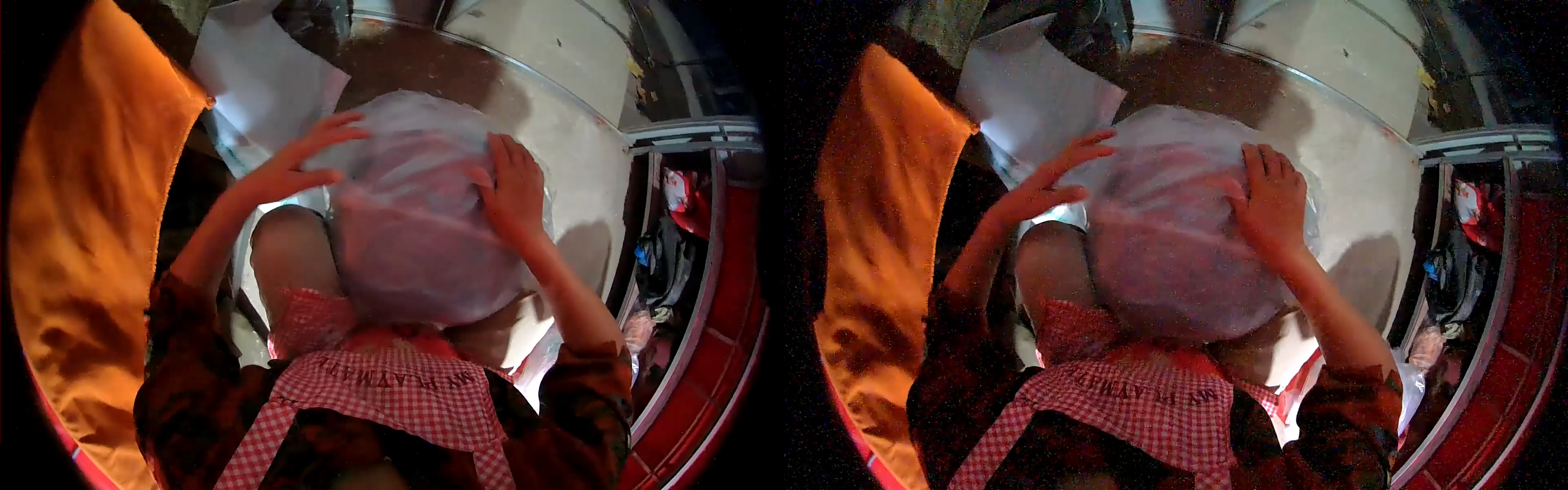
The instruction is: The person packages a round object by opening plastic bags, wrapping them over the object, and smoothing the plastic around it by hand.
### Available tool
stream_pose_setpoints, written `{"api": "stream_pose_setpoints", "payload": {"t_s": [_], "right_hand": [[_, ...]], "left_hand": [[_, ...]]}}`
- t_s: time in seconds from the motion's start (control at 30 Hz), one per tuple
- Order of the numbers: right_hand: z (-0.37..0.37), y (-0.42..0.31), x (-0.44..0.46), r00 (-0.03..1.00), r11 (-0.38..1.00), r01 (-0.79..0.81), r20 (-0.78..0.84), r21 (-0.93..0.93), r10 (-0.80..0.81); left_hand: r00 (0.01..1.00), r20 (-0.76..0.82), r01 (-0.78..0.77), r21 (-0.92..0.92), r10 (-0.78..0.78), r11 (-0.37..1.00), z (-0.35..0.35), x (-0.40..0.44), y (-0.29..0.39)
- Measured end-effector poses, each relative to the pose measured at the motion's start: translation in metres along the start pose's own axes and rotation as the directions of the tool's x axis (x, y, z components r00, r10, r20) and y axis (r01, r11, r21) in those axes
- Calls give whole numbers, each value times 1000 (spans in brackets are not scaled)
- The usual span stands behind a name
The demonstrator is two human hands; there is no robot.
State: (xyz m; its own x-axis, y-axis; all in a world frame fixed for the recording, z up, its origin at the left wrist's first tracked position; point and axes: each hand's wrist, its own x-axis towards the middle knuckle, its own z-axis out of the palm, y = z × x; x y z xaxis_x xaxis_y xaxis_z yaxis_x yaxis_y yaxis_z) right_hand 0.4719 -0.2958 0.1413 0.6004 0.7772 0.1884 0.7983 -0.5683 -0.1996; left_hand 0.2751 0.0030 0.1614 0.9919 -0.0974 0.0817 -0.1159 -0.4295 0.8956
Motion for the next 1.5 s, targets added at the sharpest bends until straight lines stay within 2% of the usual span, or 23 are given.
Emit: {"api": "stream_pose_setpoints", "payload": {"t_s": [0.07,0.1,0.13,0.2,0.27,0.4,0.57,0.63,0.7,0.73,0.77,0.83,0.9,1.0,1.07,1.1,1.17,1.27,1.3,1.33,1.4,1.43,1.5], "right_hand": [[-1,-2,-2,999,1000,-17,32,-13,17],[0,-2,-1,1000,1000,-5,23,1,5],[0,-2,0,1000,1000,5,13,14,-6],[0,-2,1,1000,1000,-1,23,21,1],[-3,-3,4,998,1000,-23,56,15,22],[-6,0,8,997,999,-2,75,35,0],[-8,0,5,998,999,26,58,47,-28],[-7,1,5,998,999,18,60,44,-20],[-8,-1,5,998,999,4,59,50,-7],[-8,-2,0,998,998,-2,59,56,-1],[-9,-3,1,998,998,-11,56,65,7],[-7,0,-2,1000,998,13,12,58,-13],[-2,5,-7,999,999,23,-29,42,-21],[6,10,-11,998,1000,3,-56,18,-2],[4,7,-11,999,999,-27,-37,27,28],[3,6,-11,998,999,-25,-54,32,26],[-1,8,-14,996,999,-27,-82,40,30],[-11,21,-3,989,985,-105,120,138,88],[13,55,13,971,939,-113,237,326,35],[6,71,11,946,841,-223,319,493,64],[-20,95,9,875,542,-424,484,726,36],[3,120,6,824,435,-541,558,720,101],[97,172,-8,675,190,-738,713,647,190]], "left_hand": [[998,56,-24,177,15,984,31,28,-46],[999,19,47,-95,-45,994,42,49,-77],[994,0,103,-362,-111,927,43,69,-104],[866,202,499,-369,-457,784,31,95,-138],[787,296,609,-232,-541,759,33,97,-166],[838,343,442,29,-424,897,45,97,-221],[921,318,143,263,-226,954,68,79,-276],[965,230,44,340,-128,940,65,66,-291],[991,54,93,339,-118,936,57,46,-288],[929,-81,369,103,-362,924,55,40,-263],[791,-210,542,-197,-575,817,53,35,-236],[660,-251,604,-383,-708,699,35,25,-177],[786,-270,528,-174,-556,831,21,20,-122],[912,-188,362,-46,-364,931,21,27,-9],[983,-157,124,221,-91,967,50,32,42],[993,-121,56,424,-4,904,70,38,56],[990,3,-94,753,139,651,111,47,64],[989,111,-146,843,98,517,135,42,53],[989,118,-147,843,89,518,135,44,54],[989,126,-147,841,77,520,133,46,56],[991,114,-137,840,76,525,136,42,59],[989,105,-142,843,99,519,137,42,59],[988,94,-143,843,120,518,136,42,59]]}}
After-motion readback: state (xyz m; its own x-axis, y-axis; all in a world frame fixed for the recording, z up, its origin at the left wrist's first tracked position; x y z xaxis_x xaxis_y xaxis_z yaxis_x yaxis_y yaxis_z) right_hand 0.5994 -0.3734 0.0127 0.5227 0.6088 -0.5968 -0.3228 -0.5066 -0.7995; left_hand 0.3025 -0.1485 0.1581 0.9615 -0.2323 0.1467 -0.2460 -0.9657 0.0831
